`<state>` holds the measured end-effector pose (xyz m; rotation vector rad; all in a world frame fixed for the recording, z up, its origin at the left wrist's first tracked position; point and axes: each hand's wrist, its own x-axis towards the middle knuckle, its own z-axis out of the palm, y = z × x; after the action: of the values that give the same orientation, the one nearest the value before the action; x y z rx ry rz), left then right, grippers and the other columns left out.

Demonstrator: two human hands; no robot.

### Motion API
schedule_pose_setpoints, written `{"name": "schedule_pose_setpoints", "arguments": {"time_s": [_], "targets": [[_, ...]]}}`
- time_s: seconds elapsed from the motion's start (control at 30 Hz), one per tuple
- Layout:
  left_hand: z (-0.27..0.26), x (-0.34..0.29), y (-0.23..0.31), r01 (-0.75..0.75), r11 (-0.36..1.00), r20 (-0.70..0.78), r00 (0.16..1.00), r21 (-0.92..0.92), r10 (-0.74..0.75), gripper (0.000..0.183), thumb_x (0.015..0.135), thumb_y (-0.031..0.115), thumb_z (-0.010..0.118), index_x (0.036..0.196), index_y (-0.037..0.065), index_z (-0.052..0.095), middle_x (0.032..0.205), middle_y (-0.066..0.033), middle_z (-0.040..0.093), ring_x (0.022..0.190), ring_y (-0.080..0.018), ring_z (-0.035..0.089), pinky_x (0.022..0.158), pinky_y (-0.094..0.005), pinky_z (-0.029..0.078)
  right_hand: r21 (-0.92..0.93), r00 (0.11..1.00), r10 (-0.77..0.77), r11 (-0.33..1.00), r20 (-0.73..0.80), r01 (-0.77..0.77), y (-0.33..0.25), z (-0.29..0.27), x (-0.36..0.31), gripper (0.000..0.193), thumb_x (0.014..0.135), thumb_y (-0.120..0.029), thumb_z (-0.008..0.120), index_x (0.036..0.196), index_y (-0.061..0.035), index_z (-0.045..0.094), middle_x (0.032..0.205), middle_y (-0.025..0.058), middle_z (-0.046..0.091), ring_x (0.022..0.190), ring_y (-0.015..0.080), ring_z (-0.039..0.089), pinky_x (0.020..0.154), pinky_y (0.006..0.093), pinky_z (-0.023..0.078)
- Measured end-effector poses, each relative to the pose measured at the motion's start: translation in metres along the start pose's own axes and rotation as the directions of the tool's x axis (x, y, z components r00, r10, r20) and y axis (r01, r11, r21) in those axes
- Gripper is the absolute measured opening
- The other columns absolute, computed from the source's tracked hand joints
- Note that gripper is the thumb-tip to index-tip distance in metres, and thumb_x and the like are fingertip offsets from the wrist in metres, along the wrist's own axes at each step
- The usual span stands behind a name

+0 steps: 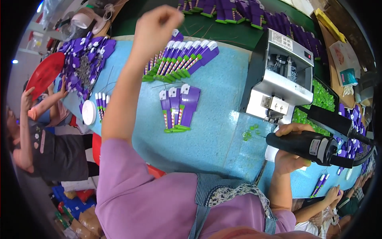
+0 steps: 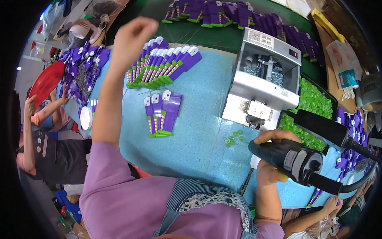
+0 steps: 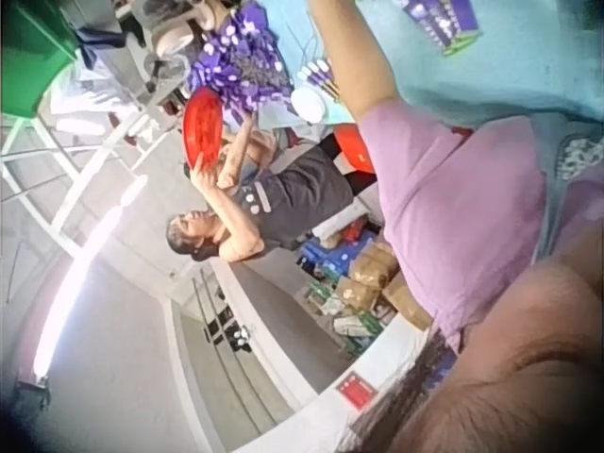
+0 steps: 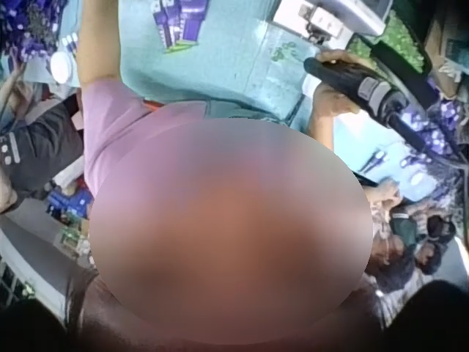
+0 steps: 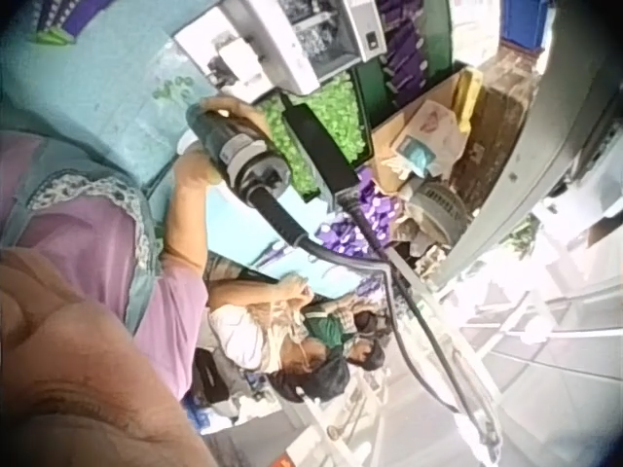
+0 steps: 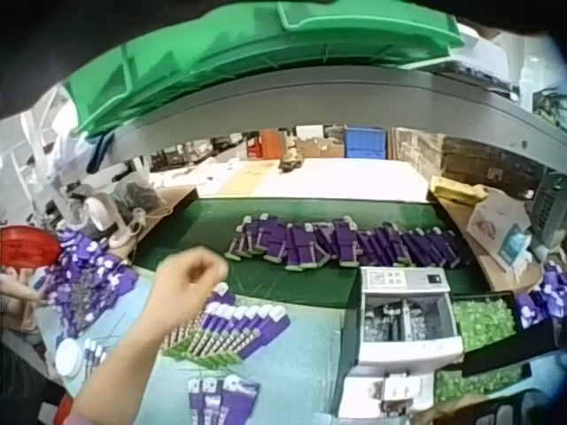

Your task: The person assembles plastic toy components by hand and fastens them with screws using an electric screwdriver.

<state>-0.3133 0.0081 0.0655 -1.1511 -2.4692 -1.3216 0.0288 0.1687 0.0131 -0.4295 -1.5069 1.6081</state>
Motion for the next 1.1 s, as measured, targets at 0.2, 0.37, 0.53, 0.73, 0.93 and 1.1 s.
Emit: {"name": "schedule_pose_setpoints", "arguments": {"time_s": [0.2,0.37,0.53,0.73,0.93,1.1], "targets": [[0.001,-0.177,0.057,0.267,0.890,-0.006,0.959,0.370,-0.285,0.085,0.061,0.037,0.084,0.120,-0.005,0.041,0.107,-0.0209,0.052,0.097,-0.0351,0.055,0.084,-0.0407,0.045,0.003,0.999,0.016,1.000,0.049,-0.017,-0.002,0.004,-0.004,0.089,0.068,-0.082,0.050,0.108,-0.0019,0.045,0.078,0.0128,0.059,0.070,0.0205,0.057,0.073,0.0324,0.046],[0.031,-0.205,0.049,0.527,0.768,-0.181,0.849,0.364,-0.497,0.098,0.061,0.038,0.084,0.130,-0.008,0.031,0.117,-0.0267,0.047,0.104,-0.0402,0.052,0.085,-0.0429,0.045,0.004,0.992,-0.015,1.000,0.124,0.014,0.001,0.006,-0.009,0.086,0.070,-0.079,0.054,0.109,-0.0024,0.043,0.080,0.0127,0.060,0.072,0.0188,0.057,0.069,0.0297,0.045],[0.040,-0.204,0.056,0.539,0.829,-0.050,0.842,0.153,-0.538,0.072,0.066,0.024,0.081,0.121,-0.004,0.042,0.093,-0.0218,0.062,0.086,-0.0371,0.062,0.075,-0.0412,0.049,-0.012,0.994,-0.025,1.000,0.110,0.027,-0.001,0.005,-0.012,0.082,0.070,-0.074,0.060,0.108,-0.0023,0.047,0.080,0.0125,0.060,0.071,0.0190,0.058,0.066,0.0293,0.046],[0.068,-0.149,0.064,0.066,0.976,0.045,0.996,0.208,-0.077,0.051,0.063,0.018,0.082,0.101,0.004,0.051,0.087,-0.0145,0.061,0.079,-0.0342,0.060,0.067,-0.0429,0.046,-0.031,0.993,0.029,0.999,0.116,-0.025,-0.005,0.003,-0.011,0.090,0.065,-0.079,0.057,0.111,-0.0035,0.043,0.084,0.0132,0.058,0.073,0.0205,0.057,0.070,0.0315,0.047],[0.103,-0.086,0.035,-0.063,0.857,-0.056,0.993,0.511,0.106,0.049,0.058,0.021,0.083,0.094,0.006,0.054,0.086,-0.0100,0.058,0.083,-0.0287,0.054,0.072,-0.0403,0.041,0.009,0.995,-0.011,1.000,0.096,0.010,0.000,0.003,-0.008,0.084,0.069,-0.075,0.060,0.109,-0.0021,0.046,0.080,0.0124,0.060,0.069,0.0184,0.058,0.065,0.0291,0.046],[0.102,-0.077,0.036,-0.010,0.819,-0.117,0.989,0.574,0.094,0.053,0.056,0.023,0.084,0.096,0.005,0.055,0.095,-0.0108,0.054,0.090,-0.0290,0.051,0.076,-0.0411,0.042,0.058,0.998,0.002,0.998,0.058,-0.006,-0.003,0.003,-0.006,0.081,0.068,-0.070,0.065,0.108,-0.0011,0.048,0.079,0.0127,0.061,0.067,0.0194,0.060,0.061,0.0284,0.048]]}}
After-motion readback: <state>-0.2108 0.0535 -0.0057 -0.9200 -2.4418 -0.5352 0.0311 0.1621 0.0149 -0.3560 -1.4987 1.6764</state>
